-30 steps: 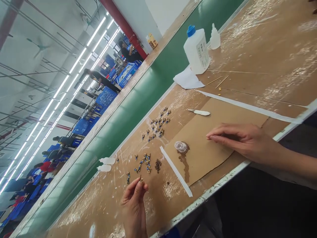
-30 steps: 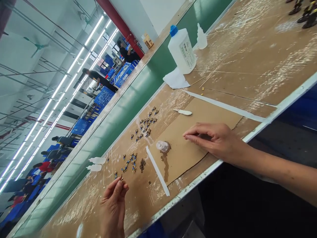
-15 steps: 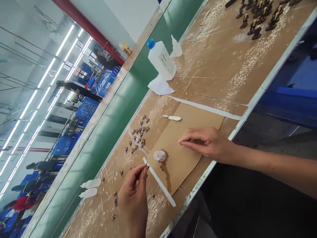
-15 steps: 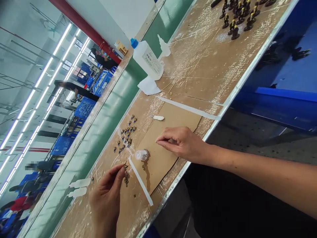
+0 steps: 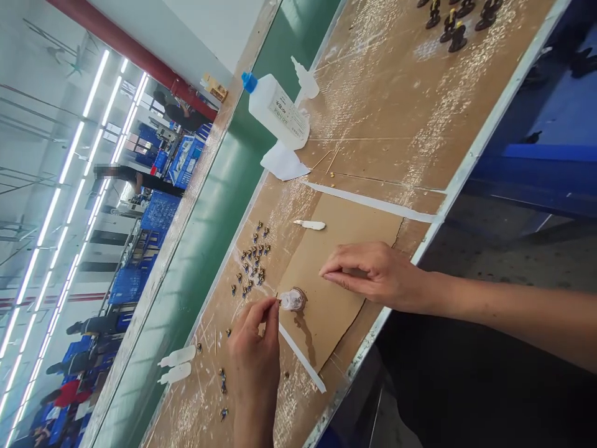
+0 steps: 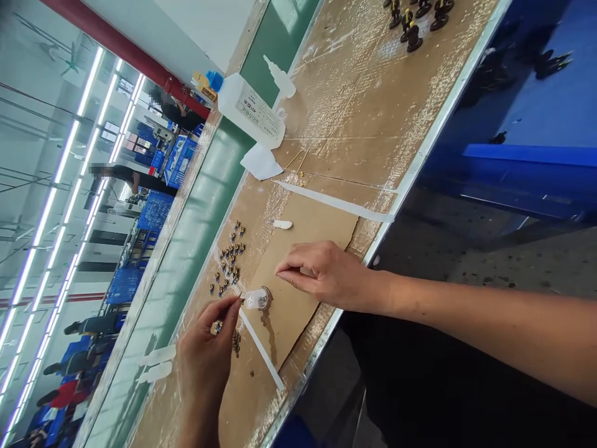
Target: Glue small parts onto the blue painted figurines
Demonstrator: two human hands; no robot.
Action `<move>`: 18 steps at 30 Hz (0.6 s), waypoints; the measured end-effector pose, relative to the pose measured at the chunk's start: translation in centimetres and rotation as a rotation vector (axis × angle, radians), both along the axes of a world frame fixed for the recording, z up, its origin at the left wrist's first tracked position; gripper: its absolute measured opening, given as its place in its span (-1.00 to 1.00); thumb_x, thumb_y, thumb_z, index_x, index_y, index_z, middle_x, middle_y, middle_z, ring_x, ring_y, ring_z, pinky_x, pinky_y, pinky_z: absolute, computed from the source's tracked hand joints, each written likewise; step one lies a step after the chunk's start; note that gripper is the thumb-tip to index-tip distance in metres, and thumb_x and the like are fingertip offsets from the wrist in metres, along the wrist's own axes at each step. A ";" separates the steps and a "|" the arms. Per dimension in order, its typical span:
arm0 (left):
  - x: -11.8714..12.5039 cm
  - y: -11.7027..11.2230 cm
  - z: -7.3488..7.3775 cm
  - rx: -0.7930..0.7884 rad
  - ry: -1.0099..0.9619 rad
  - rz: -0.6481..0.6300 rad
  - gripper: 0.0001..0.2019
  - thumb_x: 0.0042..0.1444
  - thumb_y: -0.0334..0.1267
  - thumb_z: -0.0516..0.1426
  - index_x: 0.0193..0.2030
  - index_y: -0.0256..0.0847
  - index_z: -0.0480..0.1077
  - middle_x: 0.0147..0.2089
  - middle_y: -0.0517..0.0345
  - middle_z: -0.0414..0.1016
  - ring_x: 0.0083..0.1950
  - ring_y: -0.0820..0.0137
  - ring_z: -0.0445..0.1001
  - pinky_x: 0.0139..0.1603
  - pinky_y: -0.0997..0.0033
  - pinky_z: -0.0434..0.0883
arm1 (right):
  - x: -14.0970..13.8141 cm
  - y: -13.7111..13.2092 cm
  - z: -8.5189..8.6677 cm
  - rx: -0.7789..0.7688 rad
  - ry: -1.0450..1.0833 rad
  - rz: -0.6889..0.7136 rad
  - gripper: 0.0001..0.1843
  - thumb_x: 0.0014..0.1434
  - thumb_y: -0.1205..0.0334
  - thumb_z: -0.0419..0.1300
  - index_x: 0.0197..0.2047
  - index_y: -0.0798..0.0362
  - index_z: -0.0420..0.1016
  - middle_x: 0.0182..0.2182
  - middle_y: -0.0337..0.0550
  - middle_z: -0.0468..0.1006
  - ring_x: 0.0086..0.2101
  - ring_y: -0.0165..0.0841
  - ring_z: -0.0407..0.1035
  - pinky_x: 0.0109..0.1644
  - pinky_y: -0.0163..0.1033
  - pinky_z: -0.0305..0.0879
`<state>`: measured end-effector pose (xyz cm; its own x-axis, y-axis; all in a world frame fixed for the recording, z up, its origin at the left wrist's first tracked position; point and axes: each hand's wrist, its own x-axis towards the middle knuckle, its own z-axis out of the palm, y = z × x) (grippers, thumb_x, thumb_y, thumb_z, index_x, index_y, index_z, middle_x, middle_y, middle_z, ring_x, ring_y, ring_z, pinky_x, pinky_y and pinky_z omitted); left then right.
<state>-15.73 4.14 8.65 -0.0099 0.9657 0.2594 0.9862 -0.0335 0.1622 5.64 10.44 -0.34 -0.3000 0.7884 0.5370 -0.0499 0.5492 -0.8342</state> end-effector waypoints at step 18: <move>0.4 0.8 0.3 -0.059 0.062 -0.054 -0.85 0.13 -0.20 0.10 -0.33 -0.13 0.48 -0.32 0.19 0.51 -0.34 0.44 0.46 -0.27 0.48 0.34 | 0.2 0.0 0.1 -0.020 0.021 0.016 -0.82 0.24 0.28 0.08 -0.26 0.12 0.51 -0.39 -0.17 0.51 -0.36 -0.47 0.38 -0.24 -0.36 0.27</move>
